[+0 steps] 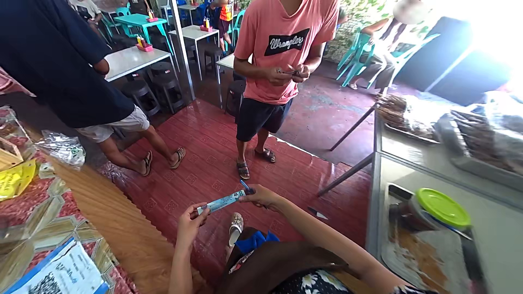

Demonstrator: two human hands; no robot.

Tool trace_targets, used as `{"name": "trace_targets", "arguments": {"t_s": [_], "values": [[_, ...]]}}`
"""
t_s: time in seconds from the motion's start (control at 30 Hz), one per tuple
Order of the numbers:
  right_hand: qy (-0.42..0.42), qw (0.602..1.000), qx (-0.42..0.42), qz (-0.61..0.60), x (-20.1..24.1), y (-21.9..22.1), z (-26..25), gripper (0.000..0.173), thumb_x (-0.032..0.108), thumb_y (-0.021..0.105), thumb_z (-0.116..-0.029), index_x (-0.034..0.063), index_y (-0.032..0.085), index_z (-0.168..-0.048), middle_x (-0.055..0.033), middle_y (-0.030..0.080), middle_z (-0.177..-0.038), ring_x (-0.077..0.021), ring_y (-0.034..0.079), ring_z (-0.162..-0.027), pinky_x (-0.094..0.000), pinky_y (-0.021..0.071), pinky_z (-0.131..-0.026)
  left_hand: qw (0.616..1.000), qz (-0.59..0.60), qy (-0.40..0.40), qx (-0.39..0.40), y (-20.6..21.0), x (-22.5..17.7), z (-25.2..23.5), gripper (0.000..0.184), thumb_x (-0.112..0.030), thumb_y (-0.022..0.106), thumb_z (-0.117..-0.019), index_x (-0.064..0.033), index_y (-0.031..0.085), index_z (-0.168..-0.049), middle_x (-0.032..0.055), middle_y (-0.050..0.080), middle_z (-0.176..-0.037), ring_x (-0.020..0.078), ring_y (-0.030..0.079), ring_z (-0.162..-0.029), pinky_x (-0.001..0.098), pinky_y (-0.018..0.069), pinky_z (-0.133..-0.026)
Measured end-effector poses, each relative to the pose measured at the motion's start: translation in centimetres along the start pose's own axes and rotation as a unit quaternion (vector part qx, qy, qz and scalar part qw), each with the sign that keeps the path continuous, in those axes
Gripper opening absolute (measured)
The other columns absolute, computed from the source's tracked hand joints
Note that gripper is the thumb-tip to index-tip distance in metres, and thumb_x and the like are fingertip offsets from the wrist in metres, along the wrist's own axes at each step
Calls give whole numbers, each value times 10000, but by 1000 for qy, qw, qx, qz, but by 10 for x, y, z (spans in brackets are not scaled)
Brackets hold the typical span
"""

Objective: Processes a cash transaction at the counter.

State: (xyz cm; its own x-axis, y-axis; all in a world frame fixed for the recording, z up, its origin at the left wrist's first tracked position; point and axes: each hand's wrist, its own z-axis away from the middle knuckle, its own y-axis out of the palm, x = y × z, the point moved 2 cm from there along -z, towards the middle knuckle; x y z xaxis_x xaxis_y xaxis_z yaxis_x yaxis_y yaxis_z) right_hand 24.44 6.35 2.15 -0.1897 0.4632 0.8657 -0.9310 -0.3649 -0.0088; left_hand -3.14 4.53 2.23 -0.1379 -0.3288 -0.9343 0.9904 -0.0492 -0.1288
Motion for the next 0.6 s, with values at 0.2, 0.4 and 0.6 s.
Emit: {"name": "trace_targets", "arguments": {"t_s": [0.2, 0.4, 0.6], "values": [[-11, 1000, -19, -16, 3, 1, -3, 219, 149, 691, -985, 45, 631, -1169, 37, 659, -722, 39, 363, -433, -151, 298, -421, 1000, 2, -5, 14, 3, -1, 1, 235, -5, 716, -930, 27, 677, -1159, 87, 718, -878, 83, 668, -698, 232, 564, -666], [0, 999, -35, -5, 6, -1, -1, 207, 146, 696, -981, 27, 631, -1138, 48, 594, -663, 32, 353, -434, -152, 290, -423, 1000, 14, -6, 11, 3, -1, 1, 218, -29, 714, -940, 26, 683, -1148, 91, 726, -887, 91, 682, -706, 238, 572, -670], [10, 999, -53, -6, 5, -3, 0, 156, 190, 686, -995, 45, 630, -1016, 54, 587, -638, 29, 355, -428, -154, 286, -420, 1000, 9, 0, 13, 6, 0, 2, 220, -39, 728, -932, 19, 691, -1141, 80, 729, -873, 87, 681, -701, 233, 570, -665]]}}
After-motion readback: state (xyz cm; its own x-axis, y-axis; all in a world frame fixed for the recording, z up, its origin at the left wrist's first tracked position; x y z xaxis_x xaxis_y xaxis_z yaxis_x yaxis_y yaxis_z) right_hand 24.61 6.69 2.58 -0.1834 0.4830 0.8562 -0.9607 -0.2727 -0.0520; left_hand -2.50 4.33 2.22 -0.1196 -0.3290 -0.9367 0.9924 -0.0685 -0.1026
